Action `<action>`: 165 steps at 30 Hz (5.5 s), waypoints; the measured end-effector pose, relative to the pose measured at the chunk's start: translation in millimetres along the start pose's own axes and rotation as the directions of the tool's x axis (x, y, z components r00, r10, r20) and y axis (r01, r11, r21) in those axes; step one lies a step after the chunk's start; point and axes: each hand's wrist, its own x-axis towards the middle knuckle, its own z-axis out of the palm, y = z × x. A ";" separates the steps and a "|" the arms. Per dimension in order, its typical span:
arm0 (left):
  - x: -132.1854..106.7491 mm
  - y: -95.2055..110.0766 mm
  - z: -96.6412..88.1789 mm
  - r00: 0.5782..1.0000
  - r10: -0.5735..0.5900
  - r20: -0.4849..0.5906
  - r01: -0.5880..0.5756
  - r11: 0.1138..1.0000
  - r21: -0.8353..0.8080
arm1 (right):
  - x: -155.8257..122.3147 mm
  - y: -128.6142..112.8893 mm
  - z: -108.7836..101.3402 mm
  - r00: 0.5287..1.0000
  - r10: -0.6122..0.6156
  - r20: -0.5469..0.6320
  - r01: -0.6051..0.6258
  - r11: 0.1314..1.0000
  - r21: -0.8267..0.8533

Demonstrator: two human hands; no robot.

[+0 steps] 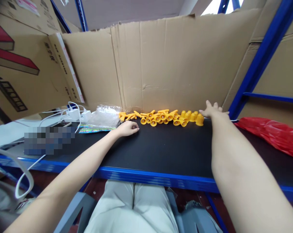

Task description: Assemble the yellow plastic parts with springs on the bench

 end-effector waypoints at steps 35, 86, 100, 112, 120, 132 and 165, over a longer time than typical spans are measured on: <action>3.6 -56.3 11.6 0.911 -0.411 0.029 0.399 0.899 0.183 | -47.9 -9.2 71.2 0.971 0.024 0.240 -0.049 0.994 0.096; 74.0 -23.4 -22.2 0.759 -0.649 0.054 0.246 0.210 -0.946 | -60.4 -22.9 60.8 0.993 0.050 0.107 -0.081 0.945 0.318; 23.3 -11.2 -41.8 0.781 -0.543 -0.308 0.095 0.590 -0.802 | -58.5 -21.3 64.0 0.996 0.029 0.086 -0.054 0.950 0.308; -3.9 -30.1 -2.4 0.930 -0.239 -0.279 0.261 0.964 0.045 | -54.3 -18.9 69.1 0.998 0.019 0.065 -0.037 0.955 0.294; -0.8 -36.4 2.9 0.975 -0.206 -0.085 0.215 0.970 0.116 | -54.3 -18.9 68.0 0.998 0.010 0.058 -0.027 0.952 0.305; -16.6 -23.3 -28.0 0.945 -0.325 -0.036 0.322 0.905 0.279 | -68.4 -38.5 35.9 0.926 -0.009 -0.378 0.191 0.873 0.448; -10.2 -32.1 -10.9 0.990 -0.140 0.002 0.139 0.984 -0.116 | -145.0 -146.9 -27.6 0.630 -0.756 0.180 0.669 0.645 0.368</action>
